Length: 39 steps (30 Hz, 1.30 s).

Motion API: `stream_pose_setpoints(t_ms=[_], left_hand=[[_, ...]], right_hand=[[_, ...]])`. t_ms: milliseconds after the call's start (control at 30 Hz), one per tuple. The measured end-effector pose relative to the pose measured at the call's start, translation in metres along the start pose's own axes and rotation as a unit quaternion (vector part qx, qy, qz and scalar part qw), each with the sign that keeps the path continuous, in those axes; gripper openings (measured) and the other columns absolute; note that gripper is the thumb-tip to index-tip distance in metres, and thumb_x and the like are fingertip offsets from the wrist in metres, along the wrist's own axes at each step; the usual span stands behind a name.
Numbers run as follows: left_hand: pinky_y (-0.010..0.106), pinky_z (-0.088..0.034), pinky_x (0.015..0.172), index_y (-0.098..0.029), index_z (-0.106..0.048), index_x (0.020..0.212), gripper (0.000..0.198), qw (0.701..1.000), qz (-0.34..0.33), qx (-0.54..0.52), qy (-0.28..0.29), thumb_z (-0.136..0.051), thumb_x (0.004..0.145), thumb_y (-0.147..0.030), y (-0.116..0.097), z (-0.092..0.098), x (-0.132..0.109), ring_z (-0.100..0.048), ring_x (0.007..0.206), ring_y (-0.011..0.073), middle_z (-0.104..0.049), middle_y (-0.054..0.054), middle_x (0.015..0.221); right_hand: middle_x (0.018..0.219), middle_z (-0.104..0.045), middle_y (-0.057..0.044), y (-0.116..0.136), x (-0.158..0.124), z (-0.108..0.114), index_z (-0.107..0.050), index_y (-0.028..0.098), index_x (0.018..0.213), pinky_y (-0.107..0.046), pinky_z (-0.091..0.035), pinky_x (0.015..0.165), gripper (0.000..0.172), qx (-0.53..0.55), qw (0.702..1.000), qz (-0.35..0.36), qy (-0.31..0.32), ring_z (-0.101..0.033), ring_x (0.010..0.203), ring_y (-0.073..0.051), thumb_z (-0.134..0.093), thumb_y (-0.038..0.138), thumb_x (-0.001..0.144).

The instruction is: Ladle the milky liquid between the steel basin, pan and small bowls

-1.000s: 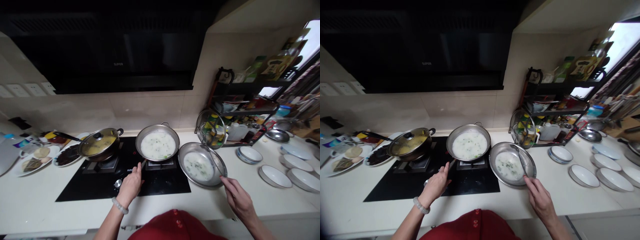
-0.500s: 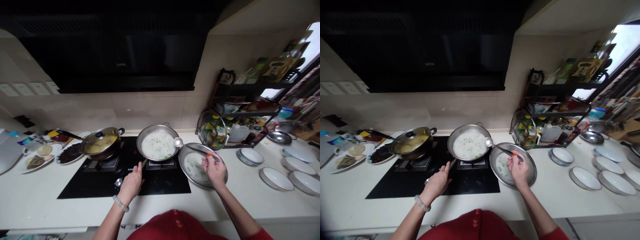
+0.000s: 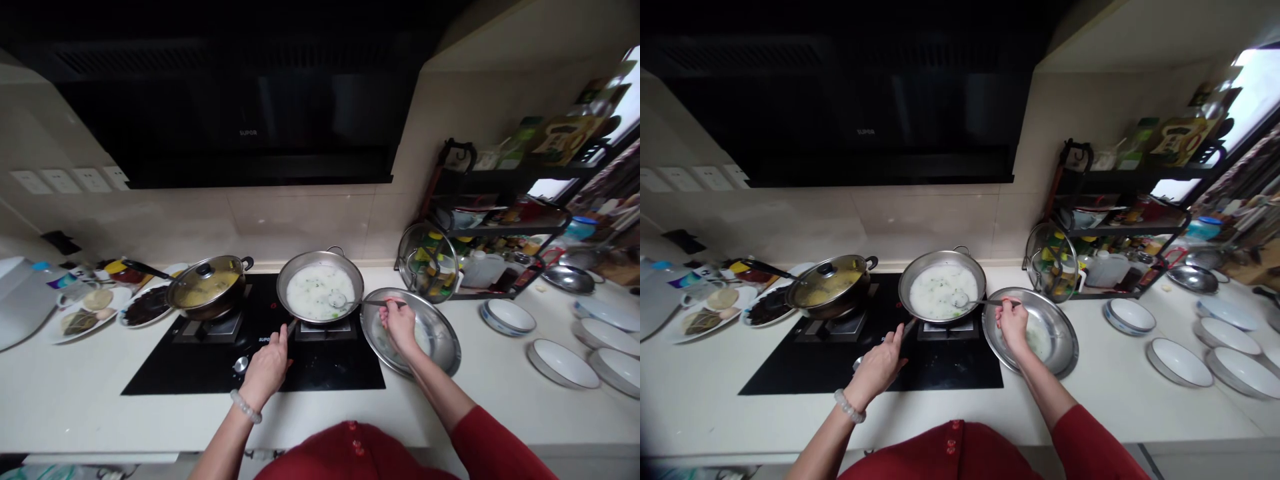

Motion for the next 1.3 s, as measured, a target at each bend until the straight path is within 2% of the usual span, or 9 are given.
stream_pose_setpoints(t_ms=[200, 800, 967, 1133, 1300], left_hand=[[0.031, -0.049, 0.072, -0.004, -0.020, 0.144, 0.064, 1.000, 0.004, -0.008, 0.006, -0.045, 0.087, -0.020, -0.001, 0.003, 0.000, -0.064, 0.088, 0.0236, -0.051, 0.022, 0.120], [0.031, -0.048, 0.071, -0.004, -0.018, 0.144, 0.066, 1.000, 0.016, -0.016, 0.018, -0.045, 0.086, -0.021, -0.002, 0.004, 0.002, -0.064, 0.088, 0.0235, -0.050, 0.022, 0.121], [0.031, -0.047, 0.072, -0.006, -0.017, 0.145, 0.065, 1.000, 0.014, -0.014, 0.024, -0.043, 0.087, -0.021, -0.003, 0.005, 0.001, -0.063, 0.088, 0.0228, -0.050, 0.023, 0.121], [0.031, -0.048, 0.071, -0.004, -0.019, 0.144, 0.065, 1.000, 0.012, -0.009, 0.014, -0.044, 0.087, -0.021, -0.002, 0.003, 0.001, -0.064, 0.088, 0.0234, -0.051, 0.023, 0.120], [0.030, -0.048, 0.069, -0.003, -0.019, 0.144, 0.066, 1.000, 0.015, -0.012, 0.016, -0.045, 0.086, -0.021, -0.001, -0.001, 0.003, -0.065, 0.084, 0.0226, -0.052, 0.022, 0.119]], right_hand=[[0.048, -0.052, 0.004, 0.008, -0.002, 0.004, -0.052, 0.021, 0.082, -0.021, -0.028, 0.032, 0.017, 0.059, 0.998, -0.017, 0.004, -0.041, 0.037, -0.011, -0.056, 0.033, 0.072], [0.049, -0.053, 0.005, 0.011, -0.006, 0.006, -0.054, 0.020, 0.083, -0.021, -0.029, 0.032, 0.019, 0.070, 0.998, -0.010, 0.002, -0.042, 0.037, -0.010, -0.059, 0.034, 0.072], [0.048, -0.052, 0.004, 0.023, -0.003, 0.011, -0.054, 0.021, 0.081, -0.022, -0.027, 0.032, 0.018, 0.086, 0.996, -0.017, -0.012, -0.043, 0.037, -0.011, -0.059, 0.034, 0.069], [0.047, -0.053, 0.003, 0.044, 0.002, 0.033, -0.055, 0.020, 0.079, -0.020, -0.026, 0.031, 0.019, 0.110, 0.993, -0.018, -0.033, -0.044, 0.037, -0.011, -0.060, 0.032, 0.066], [0.047, -0.055, 0.003, 0.054, 0.002, 0.078, -0.057, 0.017, 0.083, -0.016, -0.027, 0.031, 0.027, 0.121, 0.989, 0.003, -0.081, -0.044, 0.037, -0.008, -0.066, 0.032, 0.063]])
Point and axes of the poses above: each hand's wrist, its own x-axis towards the middle knuckle, its own z-axis out of the back of the hand, y = z × x, the point moved 2 cm from there along x, towards the middle knuckle
